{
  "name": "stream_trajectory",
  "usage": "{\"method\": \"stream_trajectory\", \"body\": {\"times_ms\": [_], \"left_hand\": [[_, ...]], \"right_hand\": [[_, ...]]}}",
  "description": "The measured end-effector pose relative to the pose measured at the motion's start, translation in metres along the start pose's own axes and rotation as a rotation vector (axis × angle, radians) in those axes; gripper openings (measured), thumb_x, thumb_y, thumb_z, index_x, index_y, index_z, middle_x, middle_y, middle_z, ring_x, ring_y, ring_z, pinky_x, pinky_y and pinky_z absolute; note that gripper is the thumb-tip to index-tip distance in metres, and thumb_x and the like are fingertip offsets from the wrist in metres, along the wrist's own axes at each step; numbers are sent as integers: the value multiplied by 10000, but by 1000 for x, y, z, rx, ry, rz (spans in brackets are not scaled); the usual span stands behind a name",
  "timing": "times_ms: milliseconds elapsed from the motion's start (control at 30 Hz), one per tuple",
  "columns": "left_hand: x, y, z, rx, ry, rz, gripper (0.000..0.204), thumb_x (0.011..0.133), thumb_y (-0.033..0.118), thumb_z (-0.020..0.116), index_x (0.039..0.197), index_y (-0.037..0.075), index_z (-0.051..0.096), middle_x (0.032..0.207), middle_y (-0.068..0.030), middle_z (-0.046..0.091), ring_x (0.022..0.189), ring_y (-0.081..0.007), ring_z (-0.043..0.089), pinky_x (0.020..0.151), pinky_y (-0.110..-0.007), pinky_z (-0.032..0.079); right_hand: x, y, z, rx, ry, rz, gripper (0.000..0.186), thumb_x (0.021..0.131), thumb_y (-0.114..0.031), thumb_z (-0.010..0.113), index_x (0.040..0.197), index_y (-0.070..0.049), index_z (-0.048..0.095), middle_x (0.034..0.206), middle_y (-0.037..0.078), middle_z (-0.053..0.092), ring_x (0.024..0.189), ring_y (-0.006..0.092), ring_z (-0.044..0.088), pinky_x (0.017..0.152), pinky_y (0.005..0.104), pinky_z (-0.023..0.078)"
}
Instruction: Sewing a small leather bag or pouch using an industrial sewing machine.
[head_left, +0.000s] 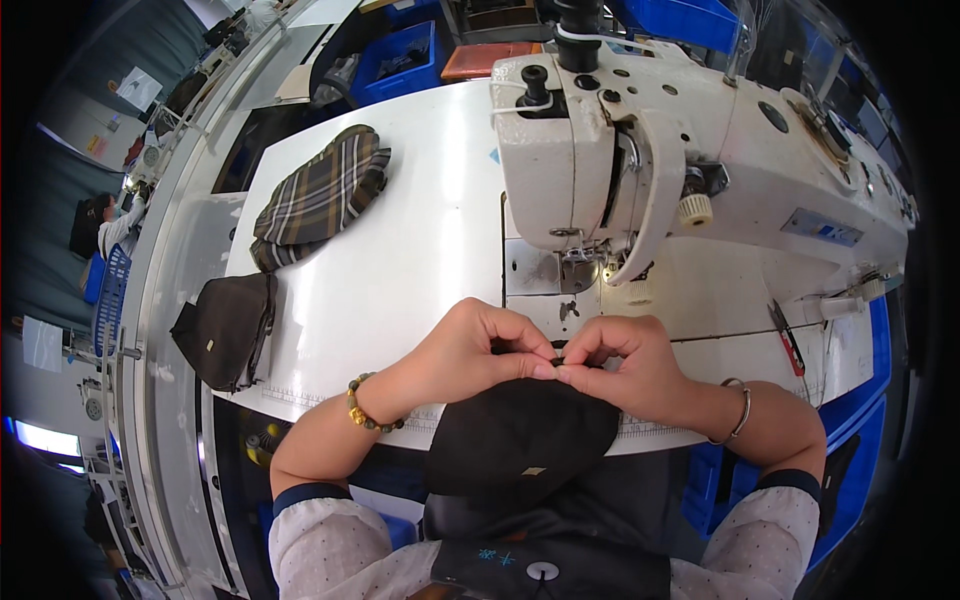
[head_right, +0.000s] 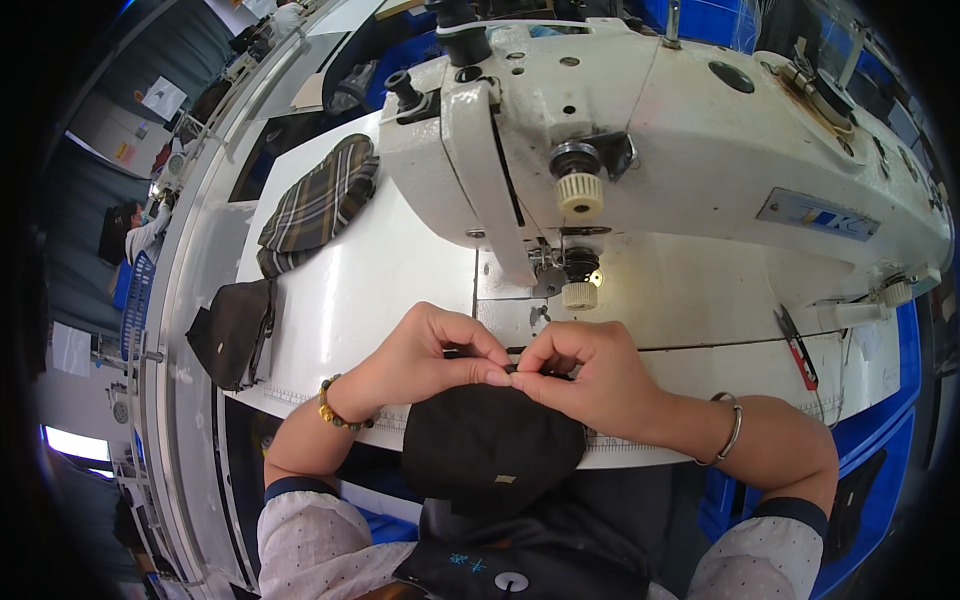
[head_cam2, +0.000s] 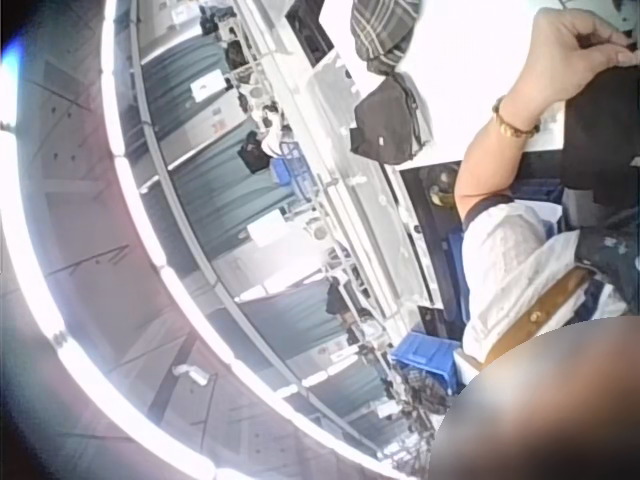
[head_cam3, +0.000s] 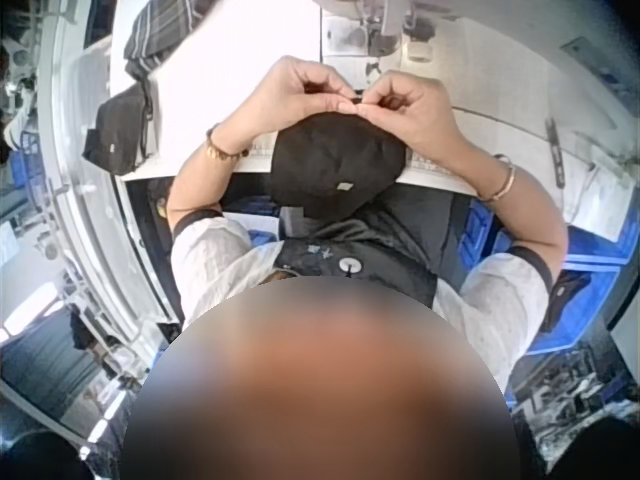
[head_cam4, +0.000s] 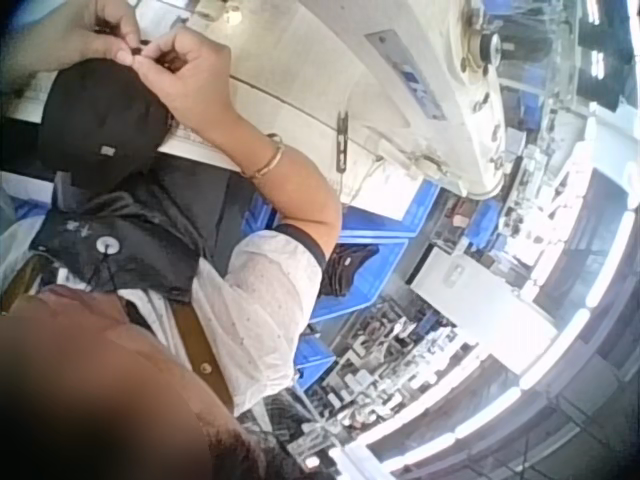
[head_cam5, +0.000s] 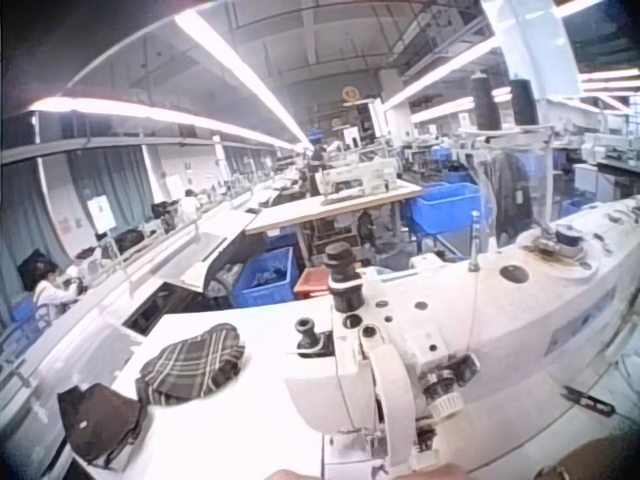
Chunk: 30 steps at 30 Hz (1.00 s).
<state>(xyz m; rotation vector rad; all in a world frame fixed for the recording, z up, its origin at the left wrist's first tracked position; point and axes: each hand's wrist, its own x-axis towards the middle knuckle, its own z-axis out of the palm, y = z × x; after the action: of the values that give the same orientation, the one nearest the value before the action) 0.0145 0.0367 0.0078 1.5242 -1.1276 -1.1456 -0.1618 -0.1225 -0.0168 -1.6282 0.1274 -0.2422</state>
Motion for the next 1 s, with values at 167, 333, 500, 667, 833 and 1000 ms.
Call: {"method": "stream_trajectory", "body": {"times_ms": [167, 333, 500, 667, 833, 1000], "left_hand": [[2, -5, -1, -102, -22, -53, 142, 858, 75, 799, 966, -7, 758, 862, -28, 747, 787, -53, 635, 749, -224, 520], [2, -4, -1, -67, -13, -33, 118, 872, 60, 779, 963, -10, 752, 866, -29, 741, 783, -54, 628, 742, -218, 512], [-2, 6, -15, -24, 4, -37, 77, 891, 34, 748, 948, -17, 735, 850, -18, 719, 787, -53, 618, 734, -214, 506], [-3, 10, -23, -48, 76, -56, 57, 881, 33, 757, 905, -6, 724, 839, -2, 698, 781, -51, 608, 733, -203, 492], [-2, 7, -24, -39, 96, -59, 49, 891, 39, 749, 905, 2, 720, 838, 12, 688, 773, -42, 595, 727, -200, 487], [-1, 4, -31, 4, 122, -47, 88, 916, 79, 738, 931, -4, 712, 829, 25, 677, 744, -29, 567, 689, -198, 476]], "right_hand": [[0, 0, -1, -30, -4, -15, 82, 864, -33, 748, 854, 0, 674, 783, 11, 696, 701, 36, 619, 625, 207, 501], [1, 0, 0, -12, -17, -30, 74, 871, -44, 747, 865, -6, 684, 768, 4, 687, 704, 32, 613, 620, 207, 495], [3, 0, -6, 15, -82, 123, 113, 918, -113, 730, 882, -8, 707, 732, 1, 674, 671, 21, 580, 592, 204, 460], [7, 5, -8, 124, -18, 208, 140, 936, -129, 719, 924, 10, 733, 736, -6, 680, 669, 20, 564, 598, 194, 437], [8, 8, -2, 312, -2, 194, 90, 920, -56, 712, 950, 27, 731, 815, 22, 714, 711, 50, 620, 634, 196, 477], [7, 5, -6, 231, -21, 154, 76, 881, 36, 695, 945, 27, 735, 882, 45, 736, 763, 76, 668, 679, 212, 517]]}}
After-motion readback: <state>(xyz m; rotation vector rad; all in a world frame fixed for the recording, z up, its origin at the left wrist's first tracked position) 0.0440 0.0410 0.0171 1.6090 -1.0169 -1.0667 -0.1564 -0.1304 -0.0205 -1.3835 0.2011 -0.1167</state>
